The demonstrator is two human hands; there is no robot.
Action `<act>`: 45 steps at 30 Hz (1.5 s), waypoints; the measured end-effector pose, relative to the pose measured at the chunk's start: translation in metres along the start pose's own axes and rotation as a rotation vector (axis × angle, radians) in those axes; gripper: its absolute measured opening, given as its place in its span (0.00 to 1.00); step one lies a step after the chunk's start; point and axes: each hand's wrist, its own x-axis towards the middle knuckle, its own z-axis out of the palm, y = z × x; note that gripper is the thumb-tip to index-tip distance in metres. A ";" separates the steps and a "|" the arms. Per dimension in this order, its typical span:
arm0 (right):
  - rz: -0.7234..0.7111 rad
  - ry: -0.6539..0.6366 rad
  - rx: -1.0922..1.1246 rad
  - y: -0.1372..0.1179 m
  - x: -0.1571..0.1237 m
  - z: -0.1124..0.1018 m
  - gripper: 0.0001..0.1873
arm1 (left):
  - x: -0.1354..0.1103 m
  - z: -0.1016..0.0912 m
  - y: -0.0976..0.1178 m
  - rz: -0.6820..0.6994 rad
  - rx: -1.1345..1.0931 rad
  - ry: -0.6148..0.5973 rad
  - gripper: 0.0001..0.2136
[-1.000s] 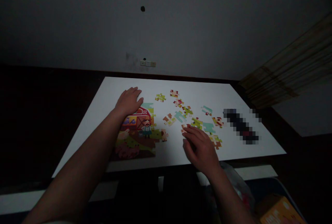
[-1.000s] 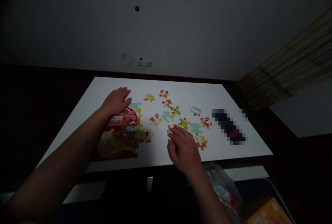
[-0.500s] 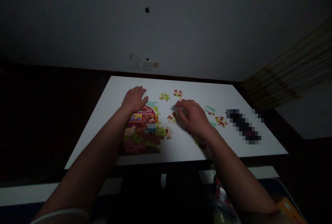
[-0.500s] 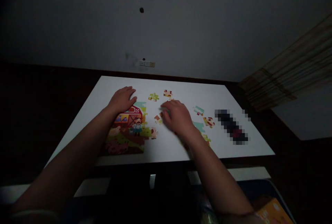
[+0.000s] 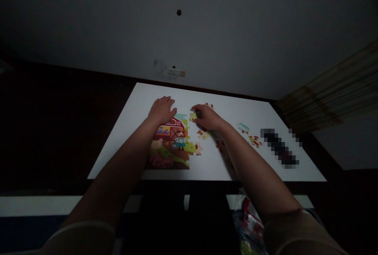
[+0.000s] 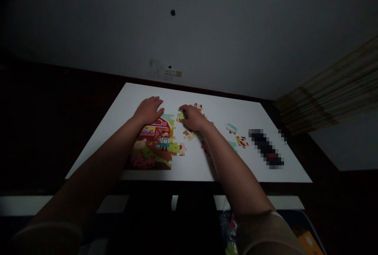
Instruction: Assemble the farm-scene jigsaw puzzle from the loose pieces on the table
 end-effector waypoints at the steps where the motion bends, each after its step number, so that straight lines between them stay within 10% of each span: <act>1: -0.016 0.024 0.067 -0.001 -0.005 -0.001 0.25 | 0.000 0.000 0.000 0.003 -0.005 0.003 0.24; 8: 0.190 -0.038 0.622 -0.016 -0.031 0.005 0.25 | -0.001 -0.004 0.002 -0.011 -0.016 -0.007 0.24; 20: 0.171 -0.023 0.717 -0.002 -0.044 0.021 0.19 | 0.000 -0.004 0.002 -0.006 -0.019 0.007 0.24; 45: 0.173 0.031 0.028 -0.028 -0.028 0.016 0.11 | 0.000 -0.003 0.002 -0.005 -0.042 0.017 0.24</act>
